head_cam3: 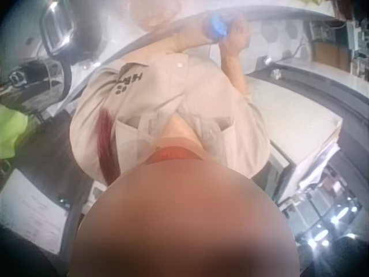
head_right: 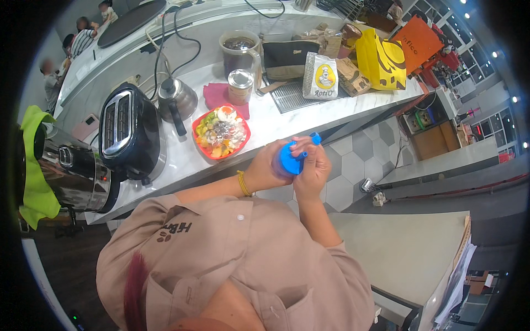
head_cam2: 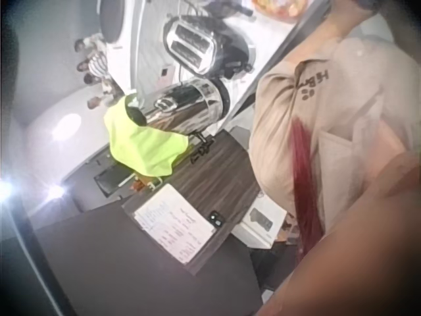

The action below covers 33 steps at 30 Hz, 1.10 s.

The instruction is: The person assembles a fruit bowl by adding a boiled egg, dark granules, a white liquid, and a white powder from various containers. They then clean a cutting board and wipe the sink area with a cloth.

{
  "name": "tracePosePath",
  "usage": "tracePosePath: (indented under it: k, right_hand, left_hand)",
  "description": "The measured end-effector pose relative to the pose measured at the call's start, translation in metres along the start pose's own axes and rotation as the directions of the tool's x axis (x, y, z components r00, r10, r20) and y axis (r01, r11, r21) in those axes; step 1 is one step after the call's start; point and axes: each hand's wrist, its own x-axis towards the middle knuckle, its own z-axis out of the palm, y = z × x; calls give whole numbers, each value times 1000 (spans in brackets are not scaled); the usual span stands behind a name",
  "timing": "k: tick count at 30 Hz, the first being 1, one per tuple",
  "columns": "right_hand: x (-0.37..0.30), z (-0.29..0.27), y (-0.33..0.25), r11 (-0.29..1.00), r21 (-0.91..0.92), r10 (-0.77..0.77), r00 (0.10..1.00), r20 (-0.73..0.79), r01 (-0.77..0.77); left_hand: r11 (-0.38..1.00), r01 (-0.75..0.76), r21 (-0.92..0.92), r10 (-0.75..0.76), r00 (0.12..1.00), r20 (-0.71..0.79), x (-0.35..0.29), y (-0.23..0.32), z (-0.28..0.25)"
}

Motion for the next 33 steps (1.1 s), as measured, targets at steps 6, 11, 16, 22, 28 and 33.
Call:
tracePosePath:
  k: [6,11,16,22,28,33]
  right_hand:
    - [-20,-24,7,934,259,325,886,-331,-246]
    - [-20,-34,2,-14,683,743,450,496,-730]
    - [47,-7,25,261,717,774,584,245,-646]
    - [89,86,42,845,411,337,937,89,-342]
    - [97,137,28,944,225,166,935,312,-242]
    - [93,152,21,975,148,100,921,376,-166]
  left_hand:
    - [986,-55,157,59,998,-22,25,-10,-6]
    - [867,-231,441,74,935,346,44,12,-11]
    - [883,-237,406,132,954,269,43,45,-81]
    - [942,63,328,-31,994,-103,-10,40,-134]
    - [887,46,460,103,951,-293,-43,29,-159]
    - [814,73,576,149,933,-329,-68,36,-185]
